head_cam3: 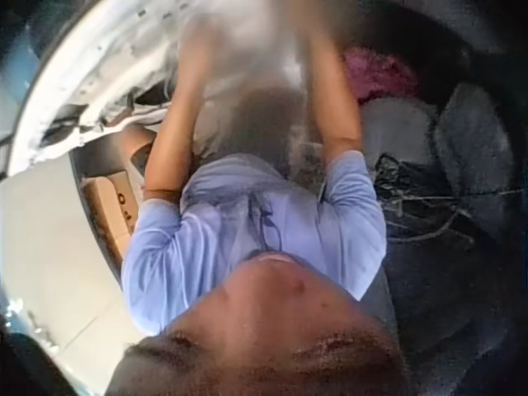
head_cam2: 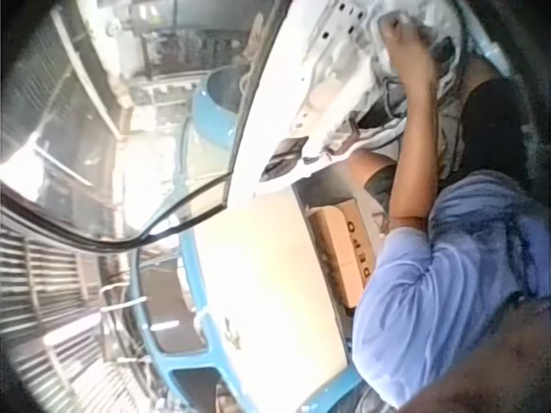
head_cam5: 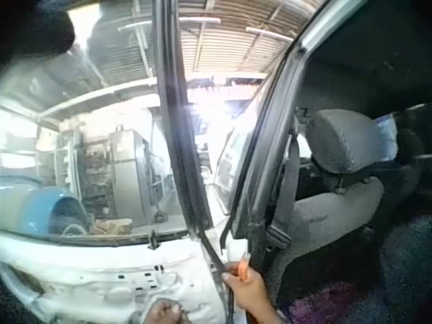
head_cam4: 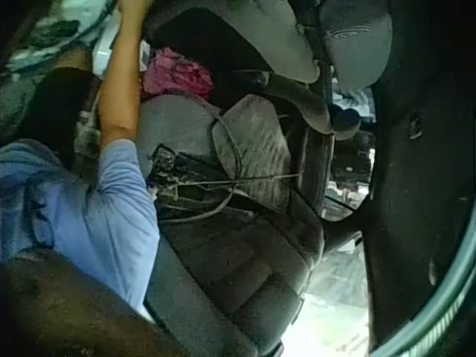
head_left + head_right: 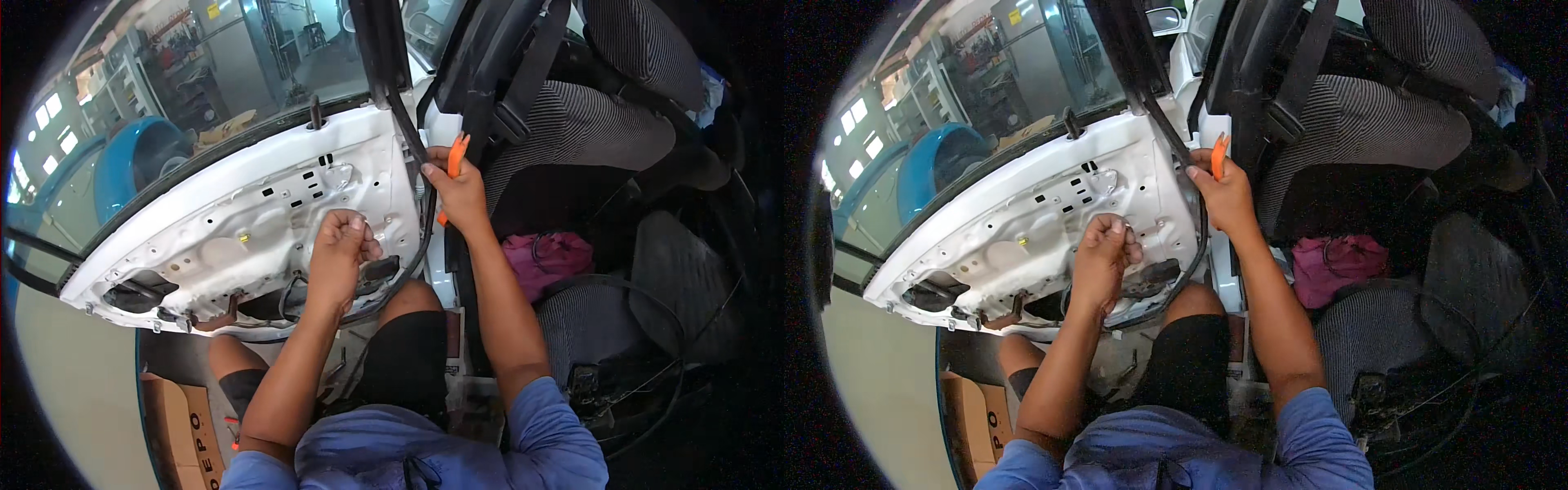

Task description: Dismantling and working on internal components of a car door.

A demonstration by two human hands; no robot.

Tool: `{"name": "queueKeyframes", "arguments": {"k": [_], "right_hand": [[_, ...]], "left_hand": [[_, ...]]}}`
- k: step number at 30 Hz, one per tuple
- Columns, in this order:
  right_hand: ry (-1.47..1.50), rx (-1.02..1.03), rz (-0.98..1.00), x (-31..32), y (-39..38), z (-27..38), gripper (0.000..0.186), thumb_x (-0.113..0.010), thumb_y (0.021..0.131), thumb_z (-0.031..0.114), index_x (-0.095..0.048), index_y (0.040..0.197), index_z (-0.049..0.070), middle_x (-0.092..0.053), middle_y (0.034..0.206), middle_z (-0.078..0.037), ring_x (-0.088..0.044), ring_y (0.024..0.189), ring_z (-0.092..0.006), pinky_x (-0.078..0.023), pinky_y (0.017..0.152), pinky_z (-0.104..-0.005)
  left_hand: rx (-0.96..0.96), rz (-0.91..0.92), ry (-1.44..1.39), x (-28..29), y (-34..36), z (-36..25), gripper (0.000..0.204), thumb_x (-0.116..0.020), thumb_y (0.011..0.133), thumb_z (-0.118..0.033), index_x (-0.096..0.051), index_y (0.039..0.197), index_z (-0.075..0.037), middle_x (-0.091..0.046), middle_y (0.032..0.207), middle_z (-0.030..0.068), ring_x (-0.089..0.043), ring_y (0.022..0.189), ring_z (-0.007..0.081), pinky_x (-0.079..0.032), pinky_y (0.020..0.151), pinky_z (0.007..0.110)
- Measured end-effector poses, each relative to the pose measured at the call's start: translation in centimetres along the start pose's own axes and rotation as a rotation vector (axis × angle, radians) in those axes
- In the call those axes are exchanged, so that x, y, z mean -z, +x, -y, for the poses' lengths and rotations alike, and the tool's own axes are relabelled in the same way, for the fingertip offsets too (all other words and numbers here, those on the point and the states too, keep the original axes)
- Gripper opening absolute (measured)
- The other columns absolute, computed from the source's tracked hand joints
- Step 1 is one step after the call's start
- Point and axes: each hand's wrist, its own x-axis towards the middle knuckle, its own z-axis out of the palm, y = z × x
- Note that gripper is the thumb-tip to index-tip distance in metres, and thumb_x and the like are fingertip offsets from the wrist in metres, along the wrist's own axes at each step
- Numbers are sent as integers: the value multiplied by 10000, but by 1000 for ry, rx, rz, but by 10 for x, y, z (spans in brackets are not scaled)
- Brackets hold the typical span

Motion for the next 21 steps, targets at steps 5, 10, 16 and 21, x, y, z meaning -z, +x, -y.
{"name": "queueKeyframes", "arguments": {"k": [5, 10, 16, 21], "right_hand": [[175, -85, 97, 9, 0, 4, 327, -593, 933, -14, -603, 1257, -58, -683, 1042, -131, -656, 899, -170, -516, 822, -242], [336, -144, 149, 15, -5, 12, 322, -568, 955, -5, -591, 1269, -74, -689, 1026, -129, -671, 915, -175, -521, 812, -230], [375, -133, 107, 13, -6, 4, 310, -587, 945, 8, -635, 1239, -75, -714, 1017, -127, -692, 897, -157, -537, 807, -240], [294, -131, 114, 11, -16, 14, 354, -600, 938, 28, -626, 1278, -65, -718, 1028, -120, -684, 915, -152, -531, 813, -236]], "left_hand": [[-64, -1, 42, -17, 8, -1, 114, -541, 1036, -119, -545, 1097, -22, -594, 879, 79, -613, 728, 166, -509, 702, 270], [-113, -10, 47, -33, 23, 7, 145, -544, 1029, -93, -550, 1144, -4, -607, 908, 89, -631, 753, 174, -529, 737, 279], [-165, -5, -4, -50, 37, 13, 186, -598, 1006, -94, -569, 1171, -14, -618, 942, 76, -644, 784, 169, -535, 759, 282], [-136, 17, -35, -57, 42, 6, 194, -605, 1001, -86, -570, 1176, -12, -623, 961, 81, -642, 797, 162, -534, 767, 276]]}}
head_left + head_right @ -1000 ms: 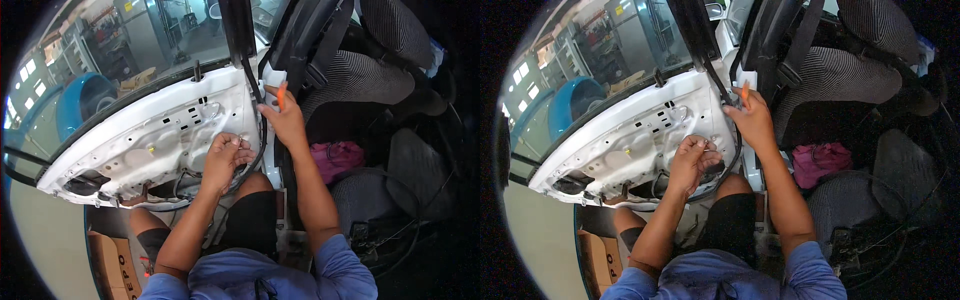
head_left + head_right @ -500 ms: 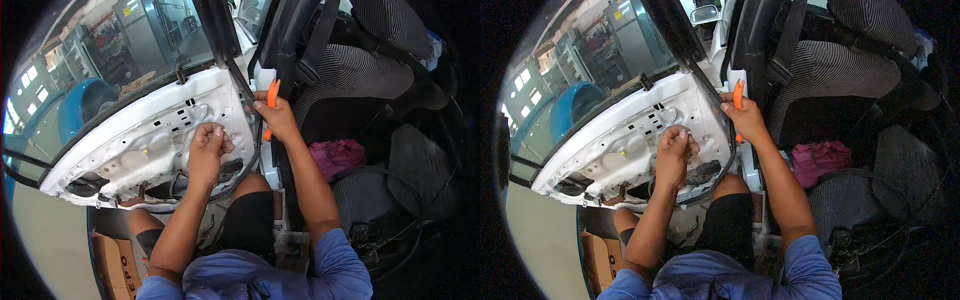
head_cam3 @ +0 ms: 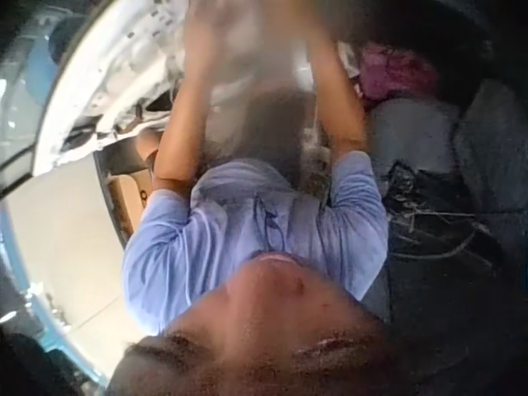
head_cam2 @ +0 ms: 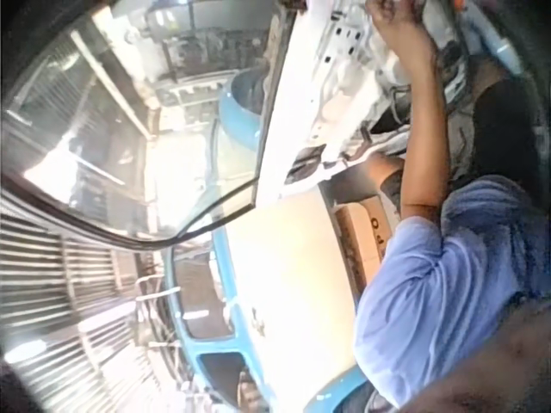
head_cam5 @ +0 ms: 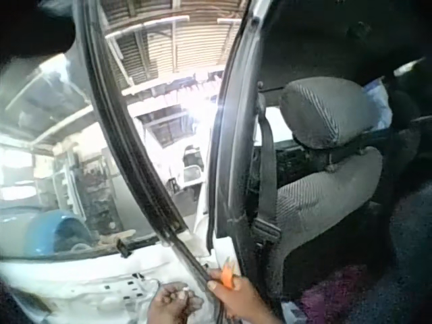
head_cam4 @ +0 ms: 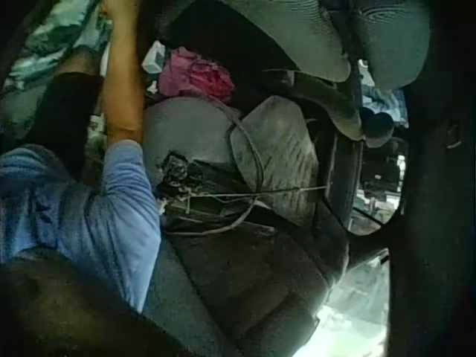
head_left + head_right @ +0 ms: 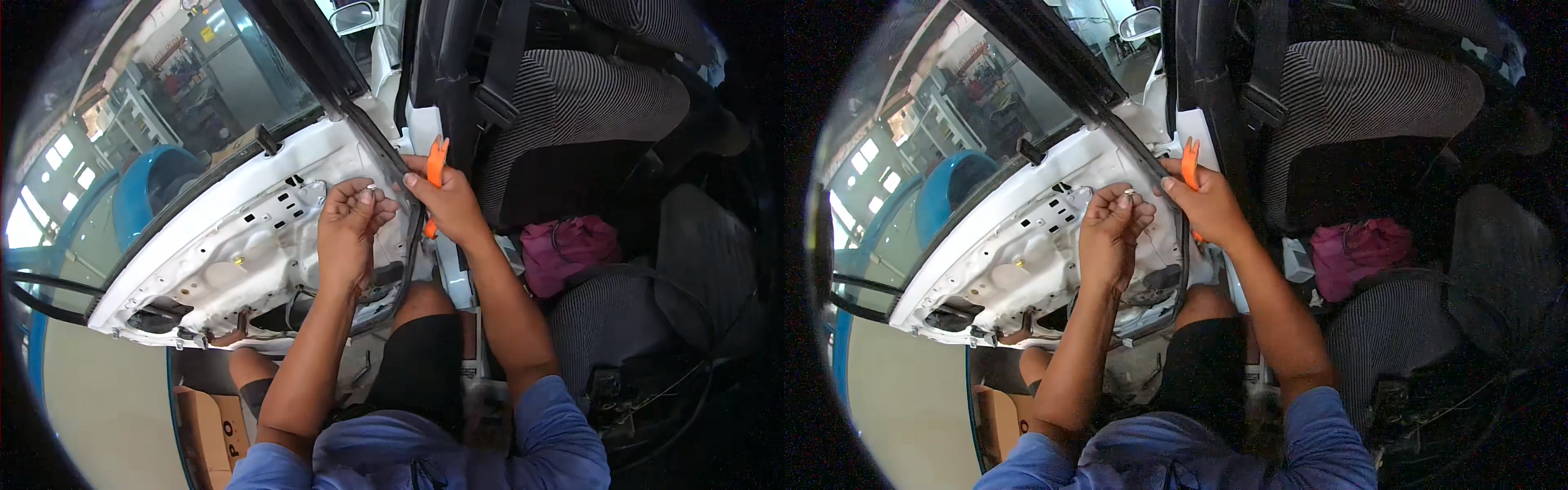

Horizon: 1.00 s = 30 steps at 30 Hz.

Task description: Dismantling and working on internal components of a car door.

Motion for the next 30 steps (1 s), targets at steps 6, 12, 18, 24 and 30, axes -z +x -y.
{"name": "queueKeyframes", "arguments": {"k": [6, 12, 18, 24, 30], "right_hand": [[-11, 54, 20, -11, -7, -1, 392, -611, 934, 54, -613, 1308, -61, -717, 1079, -126, -666, 971, -153, -517, 851, -231], [109, 82, 30, -7, -4, -11, 415, -607, 939, 67, -596, 1331, -67, -703, 1171, -145, -645, 1036, -159, -498, 906, -233], [140, 74, 46, -6, -4, -9, 422, -600, 944, 67, -587, 1344, -64, -691, 1213, -149, -637, 1054, -160, -490, 931, -238], [134, 73, 74, -3, -5, -7, 428, -600, 944, 58, -581, 1355, -61, -692, 1209, -142, -641, 1039, -155, -496, 918, -233], [110, 75, 59, -7, -8, -3, 440, -611, 937, 48, -576, 1362, -59, -692, 1206, -140, -649, 1009, -147, -504, 893, -222]], "left_hand": [[-12, 29, -52, 4, 5, -6, 183, -566, 1010, -56, -554, 1179, 12, -621, 981, 104, -653, 806, 174, -544, 776, 274], [-81, -8, 86, -10, 8, -6, 178, -607, 998, -94, -583, 1153, -12, -629, 951, 73, -632, 796, 148, -515, 757, 253], [-140, -38, 204, -21, 11, -7, 143, -585, 1000, -79, -592, 1116, 6, -625, 919, 70, -610, 772, 131, -505, 749, 247], [-177, -38, 285, -26, 12, -8, 112, -567, 1003, -58, -600, 1068, 27, -623, 891, 75, -581, 743, 115, -496, 723, 241], [-279, -42, 435, -26, 11, -5, 119, -572, 1006, -72, -602, 1052, 33, -631, 901, 83, -579, 741, 120, -501, 699, 255]]}}
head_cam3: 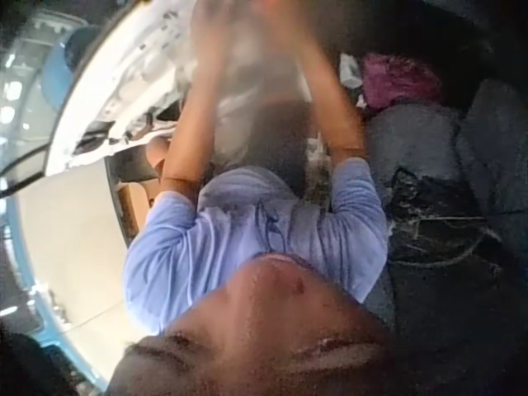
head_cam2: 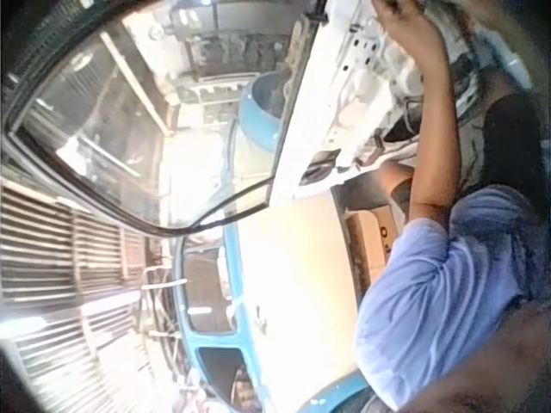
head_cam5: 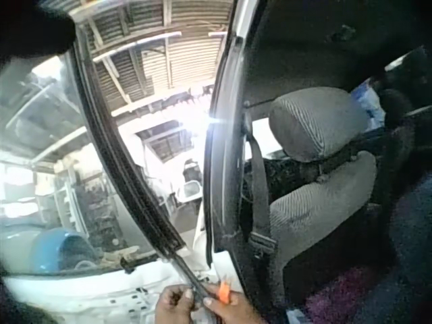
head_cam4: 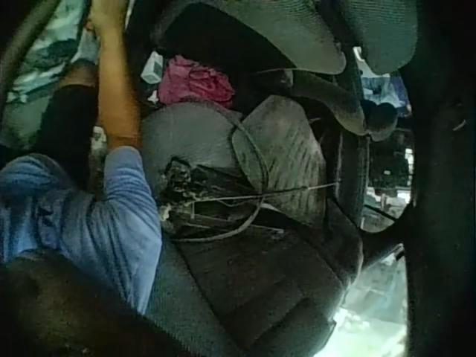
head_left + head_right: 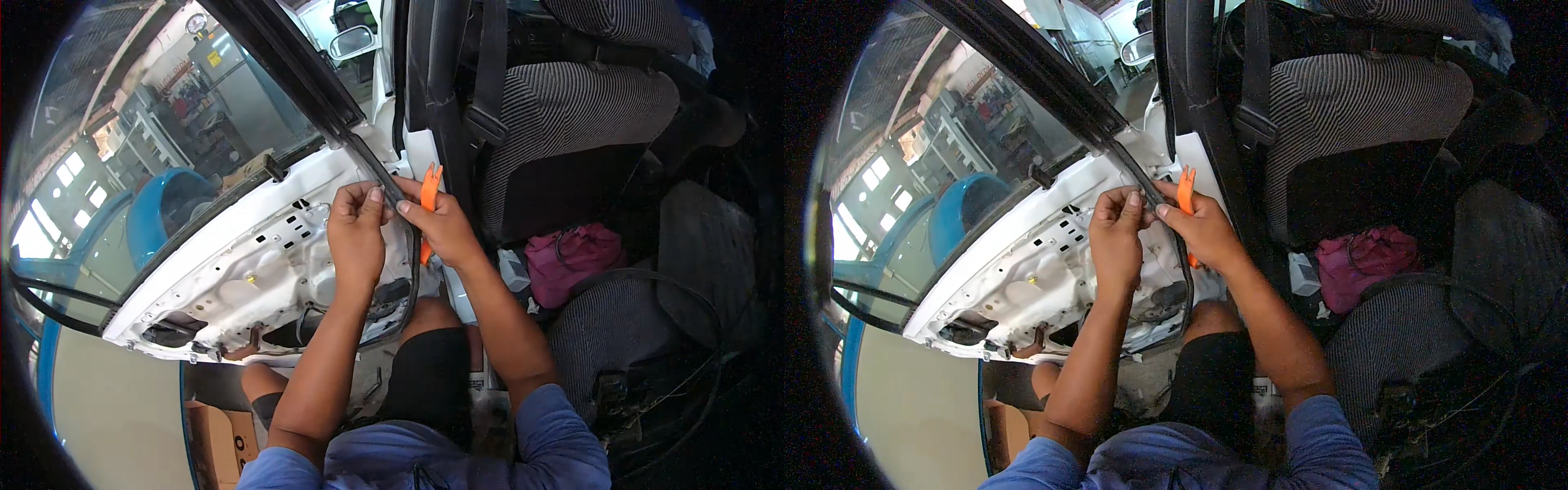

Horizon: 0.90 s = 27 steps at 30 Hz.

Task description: Dismantling and working on internal components of a car door.

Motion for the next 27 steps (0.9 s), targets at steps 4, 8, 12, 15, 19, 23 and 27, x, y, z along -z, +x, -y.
{"name": "queueKeyframes", "arguments": {"k": [4, 8, 12, 15, 19, 23, 27], "right_hand": [[30, -20, 5, -2, 0, 0, 448, -622, 933, 49, -575, 1366, -54, -694, 1203, -137, -650, 995, -139, -506, 883, -218], [19, -24, -9, -5, -2, 0, 450, -614, 937, 29, -562, 1374, -64, -679, 1235, -142, -629, 1043, -142, -490, 925, -226], [-22, -26, -33, -7, -4, 3, 451, -605, 944, 11, -549, 1382, -76, -661, 1275, -150, -608, 1099, -150, -473, 972, -237], [-90, -41, -55, -7, -4, 8, 451, -615, 948, 17, -546, 1384, -74, -653, 1295, -157, -610, 1110, -156, -475, 977, -237], [-66, -5, -96, -5, -3, 4, 442, -638, 948, 70, -574, 1370, -48, -695, 1170, -123, -641, 993, -130, -505, 873, -222], [7, -6, -84, -7, -2, 0, 433, -632, 958, 85, -579, 1369, -40, -709, 1103, -109, -642, 915, -118, -514, 812, -217], [93, -31, -45, -7, -1, 1, 423, -611, 973, 79, -571, 1377, -39, -708, 1064, -103, -626, 857, -113, -510, 770, -216]], "left_hand": [[-107, -35, 76, -2, 2, 6, 127, -574, 1008, -84, -605, 1050, 31, -635, 905, 88, -585, 747, 135, -501, 690, 271], [-186, -60, 199, -1, 4, 14, 132, -579, 1010, -91, -612, 1076, 19, -643, 918, 83, -584, 771, 138, -489, 710, 265], [-278, -70, 368, 1, 3, 18, 143, -590, 1007, -93, -621, 1101, 10, -656, 931, 81, -585, 792, 138, -478, 732, 254], [-427, -61, 576, 2, 0, 18, 150, -606, 997, -88, -628, 1099, 20, -671, 935, 90, -593, 789, 145, -478, 727, 260], [-491, -6, 577, 3, 1, 18, 160, -622, 986, -88, -634, 1100, 25, -681, 939, 96, -601, 774, 149, -486, 732, 266], [-385, -9, 471, 5, 1, 19, 145, -621, 978, -77, -643, 1079, 25, -675, 942, 98, -606, 758, 154, -494, 724, 278], [-213, -23, 257, 7, 3, 19, 133, -611, 979, -69, -644, 1067, 25, -665, 936, 95, -611, 752, 155, -501, 725, 284]]}}
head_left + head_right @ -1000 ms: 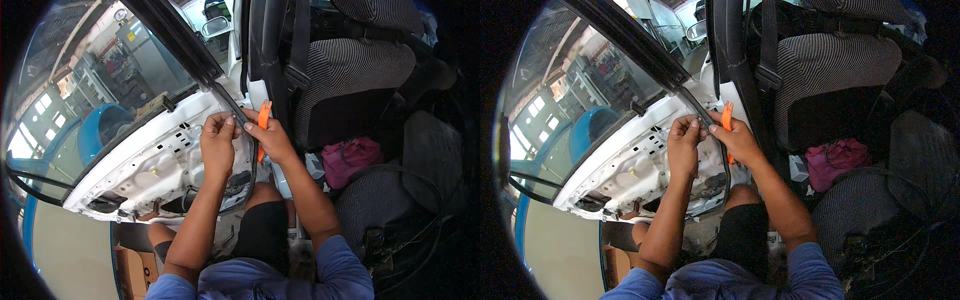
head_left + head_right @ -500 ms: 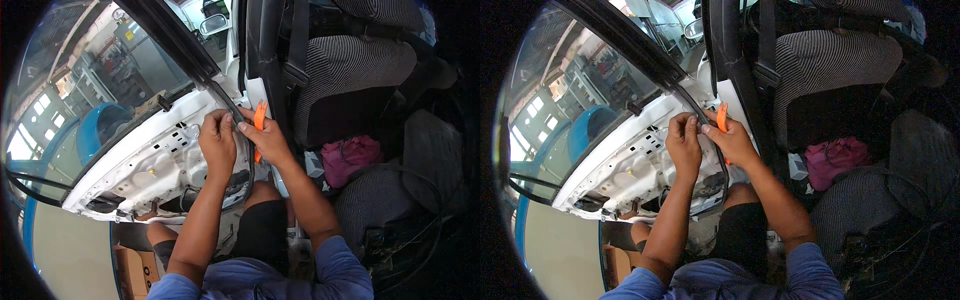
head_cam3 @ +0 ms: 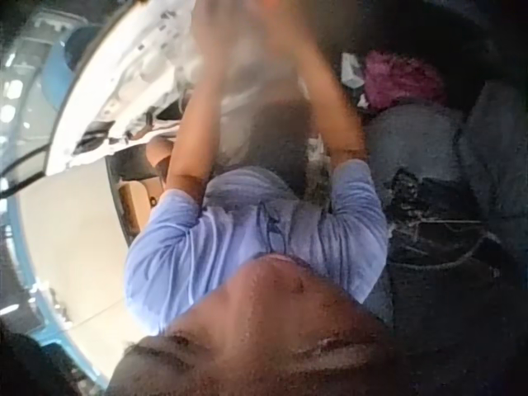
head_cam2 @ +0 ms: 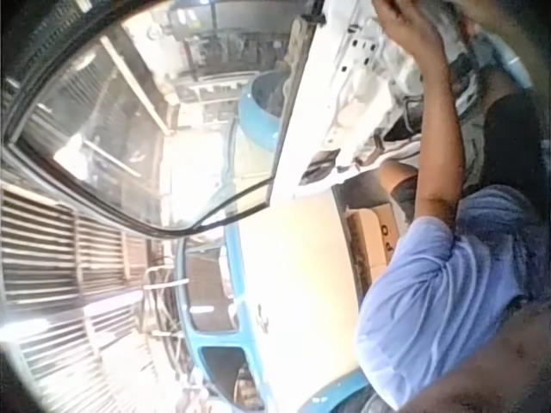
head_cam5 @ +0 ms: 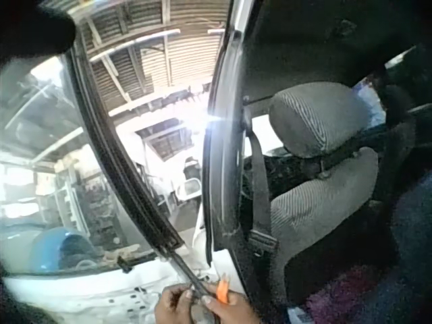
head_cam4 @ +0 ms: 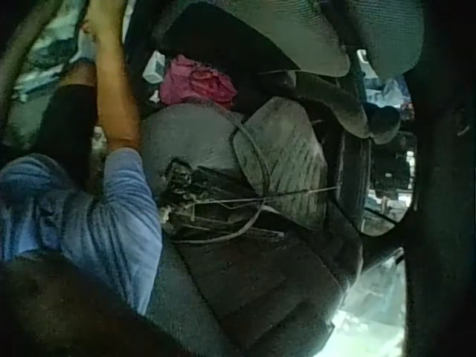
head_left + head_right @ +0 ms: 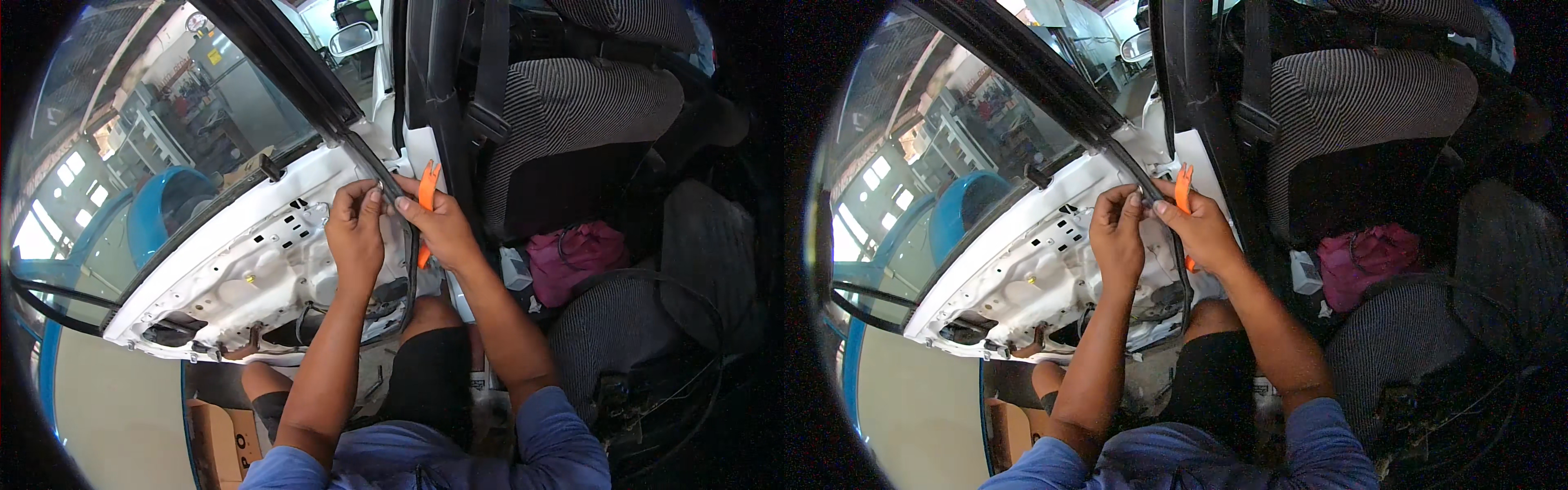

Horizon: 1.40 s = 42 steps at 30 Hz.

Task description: Dismantling and working on internal components of a car door.

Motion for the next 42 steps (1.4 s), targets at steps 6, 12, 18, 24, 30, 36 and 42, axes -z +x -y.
{"name": "queueKeyframes", "arguments": {"k": [6, 12, 18, 24, 30, 36, 42], "right_hand": [[69, -65, 53, 1, -1, 4, 422, -573, 991, 50, -537, 1399, -51, -676, 1066, -98, -581, 796, -109, -496, 725, -215], [61, -69, 75, 0, -3, 7, 426, -559, 996, 30, -521, 1410, -61, -649, 1111, -105, -561, 787, -110, -487, 724, -215], [21, -38, 80, 2, -2, 7, 424, -562, 995, 33, -527, 1409, -55, -647, 1107, -103, -561, 786, -112, -485, 722, -217], [-4, -40, 79, 5, -1, 2, 400, -578, 986, 52, -579, 1382, -5, -678, 1044, -94, -576, 813, -102, -509, 735, -226], [-4, -52, 72, 2, -2, 8, 402, -571, 983, 43, -578, 1381, -6, -676, 1029, -89, -577, 806, -108, -510, 737, -234], [-25, -45, 90, 6, -1, 8, 400, -556, 992, 45, -567, 1387, -20, -663, 986, -78, -566, 777, -108, -483, 720, -224], [-116, -62, 105, 11, 0, 9, 401, -541, 1000, 48, -560, 1395, -21, -641, 923, -60, -546, 745, -101, -456, 692, -210]], "left_hand": [[167, 36, -296, 7, 6, -6, 145, -595, 996, -74, -622, 1088, 33, -658, 909, 87, -622, 768, 149, -507, 750, 267], [178, 100, -153, 15, 9, -18, 118, -581, 989, -48, -620, 1061, 37, -661, 896, 88, -630, 762, 147, -520, 738, 269], [196, 168, -20, 20, 14, -26, 105, -596, 988, -57, -623, 1042, 28, -656, 898, 85, -609, 762, 145, -504, 741, 266], [192, 209, 21, 25, 22, -27, 92, -598, 984, -50, -624, 1026, 28, -657, 893, 85, -600, 755, 146, -503, 735, 266], [207, 192, -13, 25, 24, -33, 79, -603, 976, -37, -620, 1019, 27, -655, 892, 87, -600, 754, 154, -505, 732, 268], [260, 201, -94, 28, 28, -36, 75, -602, 970, -29, -614, 1025, 22, -651, 897, 87, -604, 758, 160, -507, 733, 270], [255, 249, 5, 27, 34, -41, 66, -588, 953, 1, -604, 1017, 9, -646, 862, 70, -605, 728, 147, -509, 709, 265]]}}
